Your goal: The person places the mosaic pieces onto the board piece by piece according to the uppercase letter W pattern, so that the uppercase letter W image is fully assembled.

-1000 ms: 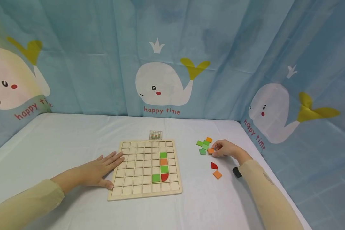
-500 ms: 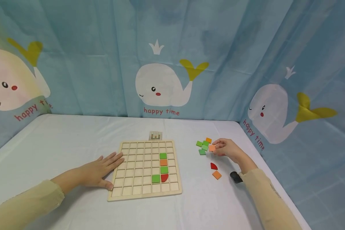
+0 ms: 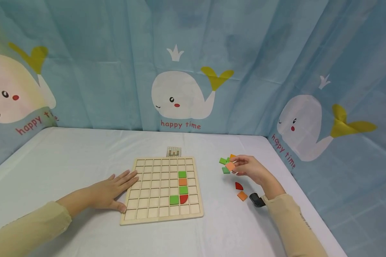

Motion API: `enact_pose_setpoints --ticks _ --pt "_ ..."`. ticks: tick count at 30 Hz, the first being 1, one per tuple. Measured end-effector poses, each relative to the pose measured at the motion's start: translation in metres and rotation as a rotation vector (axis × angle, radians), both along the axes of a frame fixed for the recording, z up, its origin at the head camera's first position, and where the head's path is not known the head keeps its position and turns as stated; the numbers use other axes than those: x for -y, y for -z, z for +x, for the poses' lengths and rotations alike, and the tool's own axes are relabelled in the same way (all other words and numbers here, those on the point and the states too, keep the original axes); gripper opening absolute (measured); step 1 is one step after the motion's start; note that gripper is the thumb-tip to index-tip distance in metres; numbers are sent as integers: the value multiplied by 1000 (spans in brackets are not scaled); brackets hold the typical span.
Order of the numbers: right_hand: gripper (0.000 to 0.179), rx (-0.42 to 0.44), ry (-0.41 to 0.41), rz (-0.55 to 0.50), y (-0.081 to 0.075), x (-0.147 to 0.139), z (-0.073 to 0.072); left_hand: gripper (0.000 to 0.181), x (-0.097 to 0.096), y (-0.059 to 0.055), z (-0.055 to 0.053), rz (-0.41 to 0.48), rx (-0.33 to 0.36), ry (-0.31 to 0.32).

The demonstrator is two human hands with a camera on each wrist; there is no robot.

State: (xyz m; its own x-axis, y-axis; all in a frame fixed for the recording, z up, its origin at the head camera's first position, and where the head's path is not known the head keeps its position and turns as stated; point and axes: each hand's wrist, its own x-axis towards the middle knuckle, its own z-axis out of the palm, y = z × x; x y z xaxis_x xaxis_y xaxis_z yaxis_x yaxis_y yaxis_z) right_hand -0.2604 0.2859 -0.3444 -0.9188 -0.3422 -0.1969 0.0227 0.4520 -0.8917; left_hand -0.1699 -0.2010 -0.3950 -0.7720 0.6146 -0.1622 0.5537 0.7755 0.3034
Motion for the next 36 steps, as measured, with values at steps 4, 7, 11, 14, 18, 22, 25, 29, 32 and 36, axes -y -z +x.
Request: enact_pose_setpoints --ticks 4,7,11,14,18,22,25,29,32,36 --pt "39 -11 -31 -17 -1 6 2 107 0 1 0 -5 -4 1" --pt "39 -14 -53 -34 -2 9 4 107 0 1 0 -6 -2 2" --pt "41 -14 -79 -56 -4 15 7 106 0 0 1 -5 -3 3" --pt "40 -14 -91 -57 -5 20 9 107 0 0 1 -8 -1 2" --pt "40 -15 -103 -45 -6 28 12 107 0 2 0 -6 2 1" --pt "43 -31 -126 -42 -9 36 14 107 2 4 -1 -5 -4 6" --pt "45 -42 -144 -33 -11 42 16 107 2 5 -2 0 -9 8" --pt "41 -45 -154 -11 -13 50 18 108 1 4 -2 -8 -3 -2" --pt "38 -28 -157 -27 -13 56 20 108 0 3 -2 -17 3 -8" --pt "36 -18 -191 -61 -14 63 23 108 -1 1 -1 -19 4 -9"
